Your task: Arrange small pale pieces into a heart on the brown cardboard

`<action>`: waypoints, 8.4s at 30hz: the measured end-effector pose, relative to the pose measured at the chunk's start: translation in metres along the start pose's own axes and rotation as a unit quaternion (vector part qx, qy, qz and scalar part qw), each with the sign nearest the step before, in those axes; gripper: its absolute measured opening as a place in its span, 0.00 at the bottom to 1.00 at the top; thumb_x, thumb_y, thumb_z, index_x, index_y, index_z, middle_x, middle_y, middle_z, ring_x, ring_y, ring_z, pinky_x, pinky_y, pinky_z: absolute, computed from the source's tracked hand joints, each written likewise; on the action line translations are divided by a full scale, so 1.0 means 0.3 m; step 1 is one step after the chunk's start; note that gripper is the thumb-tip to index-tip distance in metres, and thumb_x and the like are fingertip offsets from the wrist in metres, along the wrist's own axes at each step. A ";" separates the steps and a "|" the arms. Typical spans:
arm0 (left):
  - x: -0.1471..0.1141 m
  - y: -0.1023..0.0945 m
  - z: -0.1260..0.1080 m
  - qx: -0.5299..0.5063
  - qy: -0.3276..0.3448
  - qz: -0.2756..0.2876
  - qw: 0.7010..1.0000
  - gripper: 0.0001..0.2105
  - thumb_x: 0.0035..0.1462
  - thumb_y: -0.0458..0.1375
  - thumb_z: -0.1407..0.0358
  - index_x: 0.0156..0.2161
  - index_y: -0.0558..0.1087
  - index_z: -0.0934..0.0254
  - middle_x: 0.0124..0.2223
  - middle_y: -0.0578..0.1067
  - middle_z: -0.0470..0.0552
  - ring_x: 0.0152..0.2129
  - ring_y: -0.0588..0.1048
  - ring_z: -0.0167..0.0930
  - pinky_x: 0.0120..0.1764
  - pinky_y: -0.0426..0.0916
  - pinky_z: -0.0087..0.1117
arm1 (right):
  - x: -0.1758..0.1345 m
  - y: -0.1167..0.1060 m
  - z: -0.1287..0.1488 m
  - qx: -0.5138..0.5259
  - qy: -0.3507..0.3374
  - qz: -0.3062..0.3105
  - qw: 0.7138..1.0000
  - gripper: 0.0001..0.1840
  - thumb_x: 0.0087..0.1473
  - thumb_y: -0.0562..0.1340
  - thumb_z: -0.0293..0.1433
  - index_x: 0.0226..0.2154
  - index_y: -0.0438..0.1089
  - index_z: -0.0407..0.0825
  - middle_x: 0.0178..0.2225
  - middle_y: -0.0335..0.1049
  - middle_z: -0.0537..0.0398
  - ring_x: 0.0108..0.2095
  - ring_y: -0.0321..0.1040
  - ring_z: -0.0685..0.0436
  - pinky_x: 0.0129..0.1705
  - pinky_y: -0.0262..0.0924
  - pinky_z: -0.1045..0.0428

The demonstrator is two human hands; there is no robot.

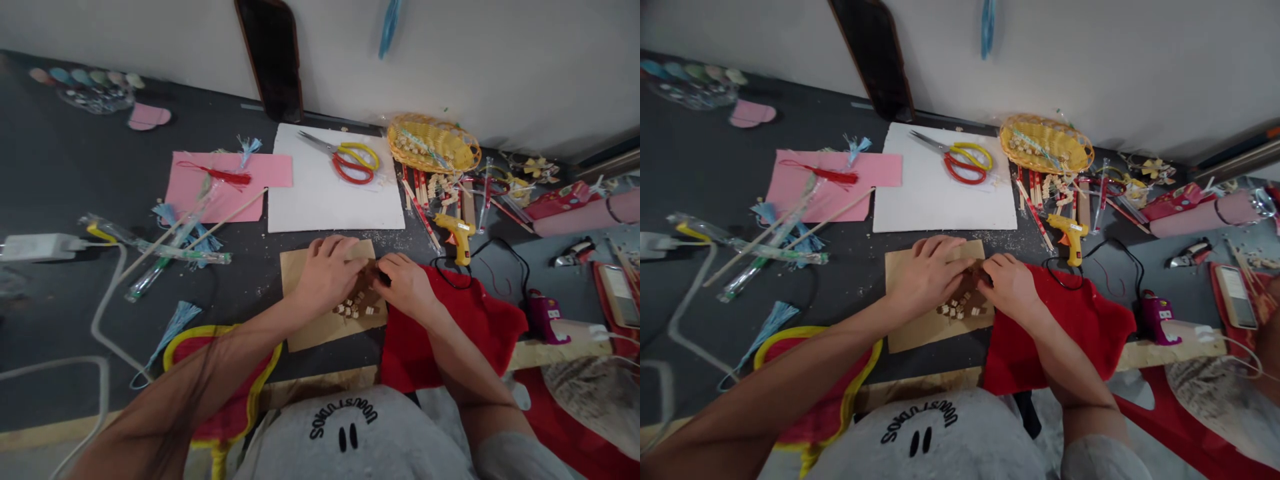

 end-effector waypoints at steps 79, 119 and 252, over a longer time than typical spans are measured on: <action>-0.026 -0.041 0.021 -0.062 0.048 -0.077 0.994 0.13 0.64 0.54 0.69 0.47 0.77 0.50 0.59 0.73 0.49 0.59 0.65 0.41 0.56 0.60 0.49 | -0.106 -0.004 -0.014 0.096 -0.006 -0.009 0.995 0.04 0.60 0.65 0.26 0.39 0.72 0.50 0.40 0.77 0.50 0.44 0.73 0.40 0.48 0.68 0.46; -0.168 -0.091 0.207 -0.119 -0.085 -0.160 0.976 0.13 0.65 0.52 0.70 0.43 0.81 0.59 0.47 0.82 0.51 0.50 0.74 0.40 0.52 0.70 0.47 | -0.155 0.027 0.014 0.079 0.017 -0.085 0.993 0.02 0.63 0.64 0.30 0.37 0.74 0.51 0.36 0.78 0.52 0.40 0.74 0.41 0.43 0.69 0.47; -0.175 -0.075 0.206 -0.108 -0.085 -0.143 0.980 0.13 0.65 0.53 0.69 0.42 0.81 0.57 0.46 0.82 0.50 0.51 0.74 0.39 0.53 0.69 0.46 | -0.152 -0.013 0.039 0.059 -0.047 -0.147 0.986 0.04 0.59 0.63 0.26 0.35 0.74 0.51 0.33 0.78 0.51 0.37 0.74 0.41 0.40 0.73 0.47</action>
Point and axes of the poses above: each hand's wrist, its own x-axis towards the middle knuckle, its own y-axis out of the palm, z = x × y, the point moved 8 cm from there along x, towards the middle knuckle
